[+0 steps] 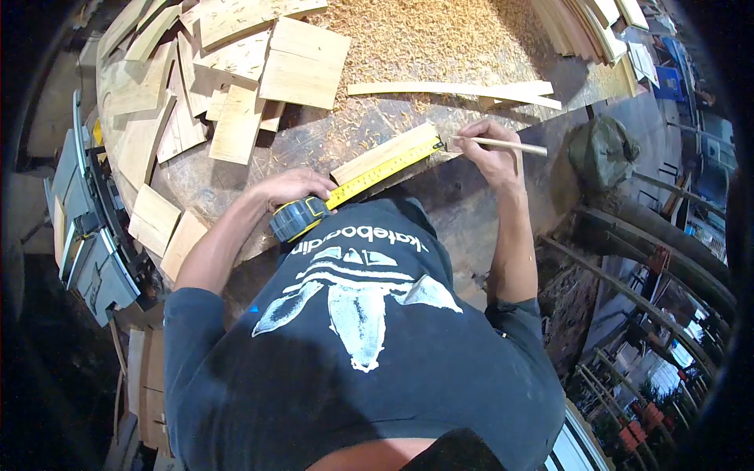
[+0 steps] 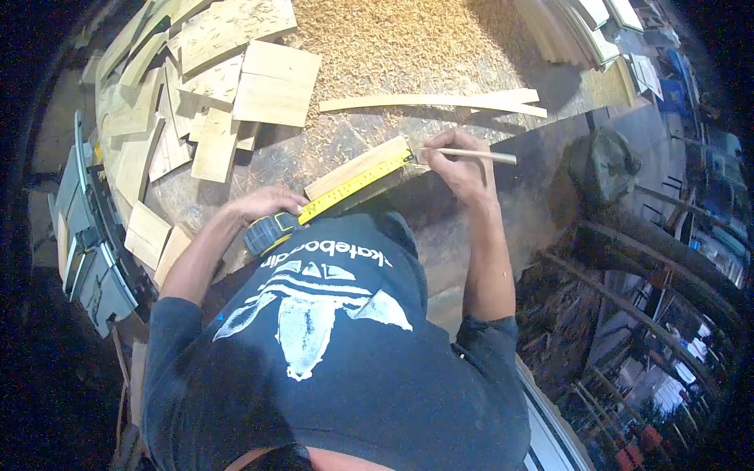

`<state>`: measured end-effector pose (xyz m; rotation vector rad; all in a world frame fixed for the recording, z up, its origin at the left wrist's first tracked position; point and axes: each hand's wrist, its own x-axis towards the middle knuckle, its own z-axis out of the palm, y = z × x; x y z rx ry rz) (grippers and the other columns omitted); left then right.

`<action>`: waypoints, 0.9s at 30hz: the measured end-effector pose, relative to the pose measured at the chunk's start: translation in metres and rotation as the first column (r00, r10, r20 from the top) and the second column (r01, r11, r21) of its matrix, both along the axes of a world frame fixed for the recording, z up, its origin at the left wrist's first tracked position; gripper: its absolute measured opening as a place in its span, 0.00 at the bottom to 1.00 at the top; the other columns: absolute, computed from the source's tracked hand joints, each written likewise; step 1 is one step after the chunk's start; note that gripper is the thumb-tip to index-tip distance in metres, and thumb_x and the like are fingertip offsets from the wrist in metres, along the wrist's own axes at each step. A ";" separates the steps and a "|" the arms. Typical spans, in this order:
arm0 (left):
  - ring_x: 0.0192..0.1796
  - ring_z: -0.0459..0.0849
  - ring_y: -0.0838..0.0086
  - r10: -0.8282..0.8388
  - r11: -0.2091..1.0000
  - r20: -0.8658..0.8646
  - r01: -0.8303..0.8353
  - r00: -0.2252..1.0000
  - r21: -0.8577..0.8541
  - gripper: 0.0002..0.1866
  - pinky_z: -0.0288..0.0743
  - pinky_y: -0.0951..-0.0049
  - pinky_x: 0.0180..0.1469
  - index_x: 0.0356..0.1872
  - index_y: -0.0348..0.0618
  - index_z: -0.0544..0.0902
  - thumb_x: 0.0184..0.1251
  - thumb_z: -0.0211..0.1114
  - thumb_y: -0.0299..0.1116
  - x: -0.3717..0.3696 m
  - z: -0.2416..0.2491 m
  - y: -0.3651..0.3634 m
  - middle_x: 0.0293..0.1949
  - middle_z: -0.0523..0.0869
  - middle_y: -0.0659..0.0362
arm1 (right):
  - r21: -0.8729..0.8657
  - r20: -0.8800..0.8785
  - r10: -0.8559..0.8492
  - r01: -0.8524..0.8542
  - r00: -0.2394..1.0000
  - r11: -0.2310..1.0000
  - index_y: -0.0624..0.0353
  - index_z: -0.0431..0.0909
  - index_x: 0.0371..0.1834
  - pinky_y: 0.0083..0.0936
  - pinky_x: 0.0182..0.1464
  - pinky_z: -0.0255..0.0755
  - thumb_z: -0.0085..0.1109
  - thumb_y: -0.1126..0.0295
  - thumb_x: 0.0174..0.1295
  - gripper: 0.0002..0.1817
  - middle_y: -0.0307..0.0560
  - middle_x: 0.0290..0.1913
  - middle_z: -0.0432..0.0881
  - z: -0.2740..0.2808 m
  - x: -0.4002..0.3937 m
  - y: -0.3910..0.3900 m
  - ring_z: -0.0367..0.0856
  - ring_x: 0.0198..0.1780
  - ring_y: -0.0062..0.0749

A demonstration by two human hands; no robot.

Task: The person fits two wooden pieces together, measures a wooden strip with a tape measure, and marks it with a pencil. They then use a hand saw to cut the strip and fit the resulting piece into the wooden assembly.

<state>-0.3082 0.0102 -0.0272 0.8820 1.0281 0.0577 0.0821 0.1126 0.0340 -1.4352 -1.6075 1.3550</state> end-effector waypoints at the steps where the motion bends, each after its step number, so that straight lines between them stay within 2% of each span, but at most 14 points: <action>1: 0.54 0.89 0.71 0.004 1.000 -0.021 -0.004 1.000 0.010 0.20 0.77 0.73 0.65 0.57 0.28 0.87 0.69 0.65 0.30 0.000 0.000 0.001 0.50 0.94 0.51 | 0.071 0.077 0.063 -0.068 0.995 0.995 0.63 0.89 0.39 0.25 0.44 0.81 0.73 0.69 0.57 0.10 0.46 0.40 0.91 0.004 -0.002 0.006 0.87 0.39 0.25; 2: 0.54 0.89 0.71 0.000 1.000 -0.021 0.000 1.000 0.010 0.20 0.77 0.73 0.65 0.57 0.28 0.87 0.69 0.65 0.30 0.000 0.001 0.002 0.50 0.94 0.51 | 0.071 0.076 0.059 -0.064 0.995 0.995 0.63 0.89 0.39 0.25 0.44 0.81 0.73 0.69 0.57 0.10 0.46 0.40 0.91 0.006 -0.004 0.012 0.87 0.39 0.25; 4: 0.54 0.90 0.71 0.029 0.997 -0.001 -0.029 1.000 -0.065 0.20 0.78 0.73 0.65 0.57 0.28 0.88 0.69 0.65 0.30 0.002 0.011 0.004 0.49 0.94 0.51 | -0.011 0.201 0.171 -0.172 0.965 0.985 0.63 0.89 0.39 0.25 0.45 0.80 0.73 0.69 0.56 0.11 0.44 0.39 0.91 0.013 -0.009 0.023 0.87 0.40 0.23; 6: 0.53 0.90 0.71 0.022 0.998 -0.015 -0.023 1.000 -0.053 0.20 0.78 0.73 0.64 0.57 0.29 0.88 0.68 0.65 0.30 0.003 0.011 0.004 0.49 0.94 0.51 | -0.060 0.200 0.202 -0.194 0.959 0.979 0.62 0.88 0.37 0.26 0.43 0.80 0.73 0.68 0.56 0.10 0.44 0.36 0.90 0.022 -0.020 0.028 0.86 0.39 0.23; 8: 0.53 0.90 0.71 0.022 0.999 -0.029 -0.023 0.999 -0.043 0.20 0.79 0.72 0.63 0.57 0.29 0.88 0.68 0.65 0.30 0.003 0.012 0.003 0.49 0.94 0.51 | -0.080 0.307 0.307 -0.297 0.901 0.952 0.61 0.88 0.36 0.27 0.42 0.80 0.73 0.69 0.56 0.09 0.43 0.33 0.90 0.021 -0.024 0.033 0.86 0.37 0.25; 10: 0.52 0.90 0.72 0.073 0.994 -0.038 -0.076 0.997 -0.081 0.20 0.80 0.72 0.62 0.57 0.30 0.88 0.67 0.66 0.31 0.003 0.013 0.001 0.48 0.94 0.51 | -0.068 0.301 0.324 -0.318 0.897 0.946 0.59 0.88 0.34 0.28 0.42 0.80 0.72 0.69 0.57 0.07 0.42 0.32 0.89 0.018 -0.023 0.039 0.86 0.37 0.26; 12: 0.51 0.90 0.72 0.070 0.994 -0.027 -0.072 0.997 -0.085 0.20 0.80 0.72 0.61 0.57 0.30 0.88 0.67 0.66 0.31 0.003 0.012 0.001 0.48 0.94 0.51 | -0.138 0.293 0.377 -0.351 0.879 0.926 0.59 0.88 0.34 0.29 0.44 0.81 0.70 0.69 0.57 0.06 0.43 0.32 0.89 0.019 -0.024 0.044 0.87 0.38 0.29; 15: 0.51 0.90 0.73 0.058 0.996 -0.037 -0.060 0.998 -0.073 0.20 0.81 0.73 0.61 0.57 0.30 0.88 0.68 0.66 0.31 0.001 0.006 0.000 0.48 0.94 0.52 | -0.091 0.370 0.414 -0.411 0.832 0.907 0.59 0.88 0.34 0.31 0.42 0.81 0.69 0.70 0.56 0.06 0.46 0.33 0.89 0.021 -0.027 0.048 0.88 0.37 0.32; 18: 0.51 0.90 0.73 0.059 0.995 -0.052 -0.063 0.997 -0.079 0.20 0.80 0.73 0.60 0.57 0.31 0.89 0.68 0.66 0.32 0.001 0.008 0.000 0.49 0.94 0.52 | -0.121 0.354 0.454 -0.441 0.818 0.889 0.59 0.89 0.36 0.33 0.42 0.81 0.68 0.70 0.55 0.08 0.48 0.33 0.89 0.021 -0.029 0.051 0.88 0.36 0.35; 20: 0.51 0.90 0.73 0.065 0.993 -0.046 -0.069 0.997 -0.097 0.21 0.80 0.73 0.60 0.58 0.32 0.89 0.68 0.66 0.32 0.002 0.014 0.001 0.49 0.94 0.52 | -0.121 0.365 0.458 -0.446 0.811 0.887 0.59 0.89 0.36 0.33 0.41 0.81 0.68 0.70 0.55 0.08 0.48 0.33 0.90 0.024 -0.030 0.052 0.88 0.36 0.35; 22: 0.51 0.90 0.73 0.031 0.999 -0.097 -0.035 0.995 -0.040 0.21 0.80 0.73 0.61 0.59 0.33 0.89 0.68 0.66 0.32 0.003 0.016 0.002 0.50 0.94 0.53 | -0.122 0.377 0.464 -0.454 0.802 0.883 0.59 0.89 0.36 0.33 0.41 0.81 0.68 0.70 0.55 0.08 0.48 0.33 0.90 0.025 -0.031 0.052 0.88 0.36 0.35; 27: 0.52 0.90 0.73 0.056 0.996 -0.071 -0.061 0.996 -0.069 0.22 0.79 0.74 0.62 0.59 0.32 0.88 0.68 0.66 0.32 0.003 0.015 0.001 0.50 0.94 0.53 | -0.129 0.403 0.452 -0.439 0.796 0.889 0.60 0.89 0.37 0.33 0.41 0.81 0.69 0.69 0.55 0.09 0.48 0.32 0.90 0.023 -0.030 0.052 0.88 0.36 0.34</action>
